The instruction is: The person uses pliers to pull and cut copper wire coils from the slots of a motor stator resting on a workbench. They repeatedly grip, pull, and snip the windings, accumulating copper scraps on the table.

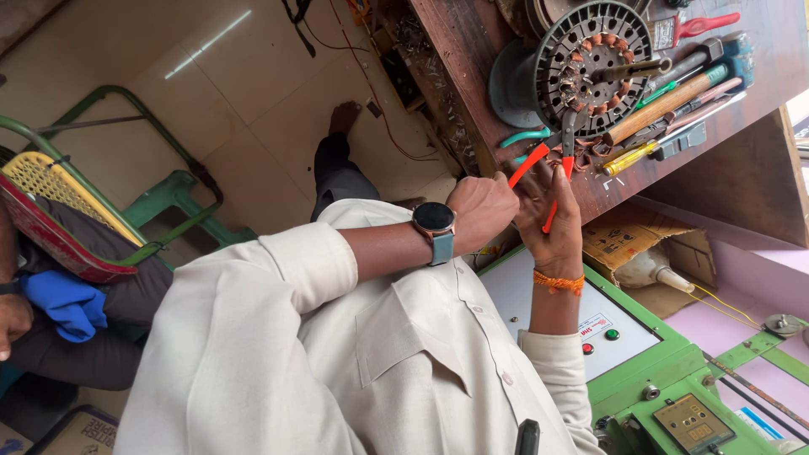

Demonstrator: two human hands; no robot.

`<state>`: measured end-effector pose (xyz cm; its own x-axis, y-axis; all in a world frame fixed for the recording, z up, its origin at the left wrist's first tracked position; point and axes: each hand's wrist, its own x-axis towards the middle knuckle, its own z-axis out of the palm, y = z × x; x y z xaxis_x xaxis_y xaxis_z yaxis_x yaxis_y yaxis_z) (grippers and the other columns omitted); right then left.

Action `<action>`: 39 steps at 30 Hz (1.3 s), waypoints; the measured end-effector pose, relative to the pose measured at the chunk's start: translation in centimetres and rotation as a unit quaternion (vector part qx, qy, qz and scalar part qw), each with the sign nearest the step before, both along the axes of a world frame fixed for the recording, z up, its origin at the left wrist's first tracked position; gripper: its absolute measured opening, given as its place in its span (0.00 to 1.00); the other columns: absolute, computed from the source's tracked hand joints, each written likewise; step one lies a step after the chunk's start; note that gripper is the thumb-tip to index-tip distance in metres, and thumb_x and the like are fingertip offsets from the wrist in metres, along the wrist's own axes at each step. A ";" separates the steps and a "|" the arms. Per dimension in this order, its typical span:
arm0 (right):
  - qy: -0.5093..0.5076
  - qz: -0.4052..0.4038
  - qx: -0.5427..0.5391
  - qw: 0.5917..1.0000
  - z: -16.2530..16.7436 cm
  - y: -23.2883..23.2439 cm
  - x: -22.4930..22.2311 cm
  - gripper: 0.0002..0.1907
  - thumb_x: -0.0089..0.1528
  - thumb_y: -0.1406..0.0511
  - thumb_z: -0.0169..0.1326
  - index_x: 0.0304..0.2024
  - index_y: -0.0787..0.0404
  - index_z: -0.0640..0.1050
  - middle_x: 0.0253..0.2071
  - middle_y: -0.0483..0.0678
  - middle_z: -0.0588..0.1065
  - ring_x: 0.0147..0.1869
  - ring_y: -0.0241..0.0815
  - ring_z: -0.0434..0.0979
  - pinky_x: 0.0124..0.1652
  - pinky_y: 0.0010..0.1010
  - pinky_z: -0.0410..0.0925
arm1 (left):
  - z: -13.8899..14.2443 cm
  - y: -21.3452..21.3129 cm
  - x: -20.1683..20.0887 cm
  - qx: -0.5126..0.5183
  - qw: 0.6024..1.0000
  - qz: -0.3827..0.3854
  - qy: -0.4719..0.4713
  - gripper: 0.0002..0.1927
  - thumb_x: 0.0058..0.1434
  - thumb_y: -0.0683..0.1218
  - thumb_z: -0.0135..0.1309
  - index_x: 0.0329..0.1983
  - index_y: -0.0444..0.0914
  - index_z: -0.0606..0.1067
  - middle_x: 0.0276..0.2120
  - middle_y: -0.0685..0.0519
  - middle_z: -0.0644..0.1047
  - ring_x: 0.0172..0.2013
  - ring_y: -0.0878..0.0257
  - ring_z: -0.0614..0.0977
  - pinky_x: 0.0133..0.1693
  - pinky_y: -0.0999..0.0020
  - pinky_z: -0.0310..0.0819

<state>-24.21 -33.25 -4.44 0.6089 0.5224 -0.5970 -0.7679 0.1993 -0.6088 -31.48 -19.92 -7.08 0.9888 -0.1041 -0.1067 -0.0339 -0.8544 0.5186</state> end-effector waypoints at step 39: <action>-0.154 0.165 -0.361 0.905 1.7 0.2 0.3 0.18 0.70 0.60 0.44 0.57 0.64 0.71 0.32 0.45 0.70 0.29 0.34 0.73 0.33 0.30 0.71 | -1.4 7.9 24.6 0.023 0.952 -0.287 -0.109 0.36 0.78 0.70 0.35 0.43 0.40 0.82 0.38 0.49 0.81 0.55 0.55 0.76 0.55 0.56 0.62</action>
<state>-23.91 -33.06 -2.77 0.6862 0.2479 -0.6839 -0.4852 -0.5444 -0.6842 -6.85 -12.06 -8.43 0.7701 -0.6334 0.0760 -0.6037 -0.6851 0.4077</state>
